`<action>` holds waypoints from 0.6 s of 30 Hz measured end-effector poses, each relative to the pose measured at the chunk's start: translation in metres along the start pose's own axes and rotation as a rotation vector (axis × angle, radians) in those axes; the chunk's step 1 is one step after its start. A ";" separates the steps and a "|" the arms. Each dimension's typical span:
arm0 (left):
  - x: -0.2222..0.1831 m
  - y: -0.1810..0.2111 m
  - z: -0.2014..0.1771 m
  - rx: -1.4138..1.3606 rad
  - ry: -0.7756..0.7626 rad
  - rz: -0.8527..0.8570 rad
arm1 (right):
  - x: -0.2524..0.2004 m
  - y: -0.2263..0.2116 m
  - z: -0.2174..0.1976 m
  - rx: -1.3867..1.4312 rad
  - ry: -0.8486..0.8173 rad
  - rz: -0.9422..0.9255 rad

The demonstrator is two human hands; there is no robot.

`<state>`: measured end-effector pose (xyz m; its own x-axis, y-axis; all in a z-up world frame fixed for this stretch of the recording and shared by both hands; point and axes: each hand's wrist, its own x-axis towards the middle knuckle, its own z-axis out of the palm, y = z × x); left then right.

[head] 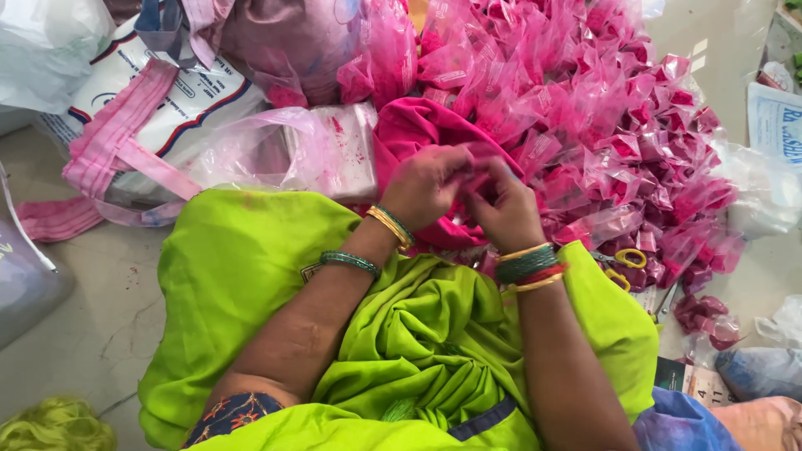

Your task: The person packages pink powder into small plastic bags using a spoon.

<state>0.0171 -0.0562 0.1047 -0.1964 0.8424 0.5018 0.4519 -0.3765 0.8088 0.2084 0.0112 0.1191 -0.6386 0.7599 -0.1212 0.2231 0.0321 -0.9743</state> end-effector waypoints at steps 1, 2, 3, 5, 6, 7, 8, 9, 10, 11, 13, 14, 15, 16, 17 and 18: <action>-0.001 -0.006 0.008 0.000 -0.001 -0.001 | 0.001 0.000 0.000 0.001 0.000 0.001; -0.003 -0.011 0.014 -0.163 0.045 -0.014 | 0.003 0.000 0.002 -0.104 0.077 -0.022; -0.005 -0.017 0.021 -0.326 0.091 -0.026 | 0.004 0.000 0.003 -0.210 0.154 -0.044; -0.007 -0.043 0.031 -0.548 0.165 -0.216 | 0.001 -0.015 -0.002 -0.155 0.171 -0.071; -0.007 -0.056 0.035 -0.766 0.240 -0.404 | 0.001 -0.023 -0.005 -0.100 0.187 -0.103; -0.006 -0.059 0.033 -0.765 0.241 -0.403 | -0.001 -0.026 -0.009 -0.100 0.187 -0.105; -0.007 -0.061 0.029 -0.937 0.204 -0.656 | -0.003 -0.028 -0.011 -0.114 0.160 -0.166; -0.007 -0.064 0.025 -1.105 0.162 -0.912 | -0.004 -0.031 -0.013 -0.127 0.133 -0.228; -0.009 -0.065 0.023 -1.102 0.163 -0.914 | -0.005 -0.032 -0.015 -0.124 0.132 -0.227; -0.012 -0.066 0.020 -1.244 0.034 -0.994 | -0.005 -0.033 -0.016 -0.118 0.105 -0.222; -0.017 -0.072 0.023 -1.388 -0.103 -1.070 | -0.007 -0.035 -0.020 -0.116 0.080 -0.215; -0.020 -0.078 0.027 -1.470 -0.157 -1.010 | -0.007 -0.035 -0.022 -0.108 0.044 -0.218; -0.022 -0.083 0.030 -1.551 -0.212 -0.947 | -0.008 -0.036 -0.024 -0.100 0.009 -0.222; -0.022 -0.081 0.028 -1.548 -0.213 -0.947 | -0.008 -0.037 -0.026 -0.099 0.010 -0.224; -0.021 -0.079 0.027 -1.572 -0.197 -0.898 | -0.008 -0.038 -0.027 -0.107 0.016 -0.234; -0.020 -0.076 0.024 -1.594 -0.181 -0.849 | -0.007 -0.038 -0.029 -0.113 0.022 -0.246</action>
<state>0.0074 -0.0348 0.0255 0.2318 0.9670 -0.1056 -0.9053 0.2541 0.3403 0.2255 0.0230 0.1628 -0.6676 0.7344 0.1220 0.1452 0.2892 -0.9462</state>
